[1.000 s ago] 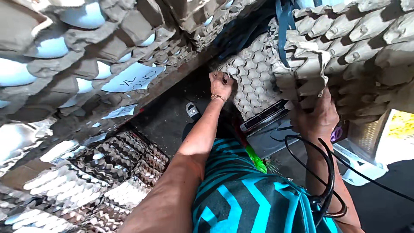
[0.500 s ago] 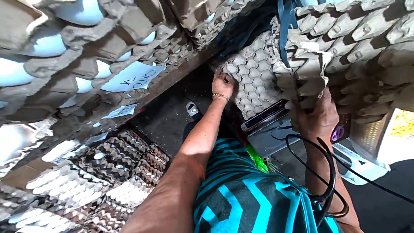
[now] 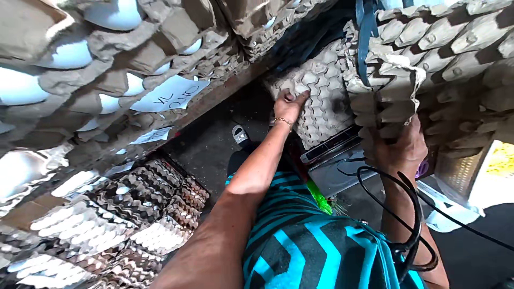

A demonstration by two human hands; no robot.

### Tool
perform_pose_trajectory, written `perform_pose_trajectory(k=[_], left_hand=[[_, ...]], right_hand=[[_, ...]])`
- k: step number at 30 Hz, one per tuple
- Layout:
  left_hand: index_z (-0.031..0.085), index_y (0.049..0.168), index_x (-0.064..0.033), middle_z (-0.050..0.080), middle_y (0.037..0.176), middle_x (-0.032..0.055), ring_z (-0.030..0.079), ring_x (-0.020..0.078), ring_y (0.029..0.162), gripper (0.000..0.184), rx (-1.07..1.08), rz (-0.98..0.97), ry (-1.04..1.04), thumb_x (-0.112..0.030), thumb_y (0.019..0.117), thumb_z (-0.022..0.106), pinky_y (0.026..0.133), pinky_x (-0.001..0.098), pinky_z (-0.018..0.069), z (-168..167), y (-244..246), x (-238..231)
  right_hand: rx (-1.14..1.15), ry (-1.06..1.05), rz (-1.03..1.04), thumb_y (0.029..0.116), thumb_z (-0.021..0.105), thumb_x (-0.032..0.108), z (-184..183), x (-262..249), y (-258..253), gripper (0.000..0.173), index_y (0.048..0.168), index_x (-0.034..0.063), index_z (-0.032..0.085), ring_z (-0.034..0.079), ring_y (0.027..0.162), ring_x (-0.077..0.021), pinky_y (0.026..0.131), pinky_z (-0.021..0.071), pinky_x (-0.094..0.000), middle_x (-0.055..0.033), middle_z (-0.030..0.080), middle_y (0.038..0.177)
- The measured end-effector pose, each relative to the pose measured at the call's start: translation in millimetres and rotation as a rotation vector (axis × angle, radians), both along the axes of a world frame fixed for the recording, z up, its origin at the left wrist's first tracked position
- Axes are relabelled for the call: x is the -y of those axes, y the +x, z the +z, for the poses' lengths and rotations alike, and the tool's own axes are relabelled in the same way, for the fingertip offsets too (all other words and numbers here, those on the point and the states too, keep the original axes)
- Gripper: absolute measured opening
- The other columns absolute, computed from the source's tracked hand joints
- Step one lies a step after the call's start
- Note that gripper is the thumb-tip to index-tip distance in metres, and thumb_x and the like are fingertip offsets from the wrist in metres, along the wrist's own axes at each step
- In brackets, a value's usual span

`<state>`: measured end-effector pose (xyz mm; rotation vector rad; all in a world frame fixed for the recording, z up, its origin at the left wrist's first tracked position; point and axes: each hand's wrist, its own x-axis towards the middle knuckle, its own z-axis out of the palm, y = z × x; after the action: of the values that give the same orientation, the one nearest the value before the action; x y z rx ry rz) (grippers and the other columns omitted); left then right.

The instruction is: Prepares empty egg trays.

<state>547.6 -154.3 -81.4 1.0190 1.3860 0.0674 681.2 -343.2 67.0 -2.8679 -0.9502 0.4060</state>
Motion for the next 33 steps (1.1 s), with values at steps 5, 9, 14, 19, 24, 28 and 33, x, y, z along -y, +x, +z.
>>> perform_pose_trajectory(k=[5,9,14,19,24,28,33], left_hand=[[0.065,0.132,-0.0016,0.050,0.143,0.0205,0.048,0.0292,0.133,0.059,0.124,-0.054,0.062,-0.034,0.0863,0.082,0.109,0.0433,0.0436,28.4,17.8,28.6],[0.033,0.158,-0.0035,0.040,0.158,0.0227,0.043,0.0315,0.145,0.090,0.204,-0.184,0.034,-0.024,0.0864,0.083,0.119,0.0471,0.0379,29.0,18.1,48.9],[0.024,0.161,-0.0063,0.068,0.125,0.0223,0.068,0.0350,0.114,0.089,0.207,-0.391,0.054,-0.023,0.0906,0.076,0.100,0.0551,0.0536,56.5,38.9,32.8],[0.038,0.153,-0.0055,0.069,0.121,0.0216,0.068,0.0340,0.113,0.076,0.229,-0.405,0.051,-0.021,0.0890,0.075,0.099,0.0542,0.0535,53.0,41.7,28.0],[0.032,0.152,-0.0009,0.060,0.135,0.0244,0.064,0.0268,0.121,0.083,0.421,-0.057,-0.060,-0.008,0.0852,0.080,0.104,0.0427,0.0533,28.8,31.5,40.1],[0.008,0.161,-0.0005,0.039,0.157,0.0244,0.047,0.0272,0.142,0.111,0.294,-0.086,-0.060,-0.006,0.0802,0.085,0.118,0.0389,0.0406,4.6,16.6,40.3],[0.031,0.152,0.0041,0.057,0.140,0.0231,0.058,0.0260,0.130,0.085,0.256,-0.161,-0.049,-0.016,0.0867,0.080,0.112,0.0413,0.0468,27.2,27.7,26.0]], right_hand=[[0.004,0.033,-0.021,0.0925,0.074,0.028,1.3,8.6,3.1,0.071,0.149,-0.0033,0.046,0.063,0.113,-0.0546,0.094,0.0474,-0.0685,-0.0347,0.063,0.126],[0.031,0.056,-0.013,0.0925,0.074,0.029,0.3,10.9,0.4,0.072,0.149,-0.0049,0.045,0.063,0.114,-0.0546,0.095,0.0477,-0.0670,-0.0351,0.063,0.126],[-0.061,-0.094,-0.023,0.0954,0.070,0.032,7.4,-4.6,-21.2,0.071,0.153,0.0024,0.041,0.058,0.123,-0.0522,0.095,0.0475,-0.0680,-0.0325,0.058,0.134],[-0.013,-0.120,-0.083,0.0916,0.075,0.036,5.6,-15.9,-25.0,0.091,0.163,0.0129,0.025,0.062,0.112,-0.0540,0.086,0.0497,-0.0690,-0.0328,0.060,0.129],[-0.023,-0.108,-0.064,0.0908,0.076,0.027,12.8,-8.9,-7.0,0.072,0.150,0.0003,0.045,0.059,0.116,-0.0569,0.093,0.0462,-0.0716,-0.0357,0.061,0.127],[0.027,-0.068,-0.055,0.0913,0.075,0.026,28.2,-4.4,-1.0,0.070,0.147,-0.0047,0.045,0.060,0.116,-0.0558,0.095,0.0464,-0.0687,-0.0370,0.060,0.127],[0.075,-0.040,-0.042,0.0919,0.072,0.024,48.1,-12.2,-11.5,0.067,0.144,-0.0082,0.046,0.059,0.116,-0.0564,0.095,0.0460,-0.0684,-0.0383,0.059,0.126]])
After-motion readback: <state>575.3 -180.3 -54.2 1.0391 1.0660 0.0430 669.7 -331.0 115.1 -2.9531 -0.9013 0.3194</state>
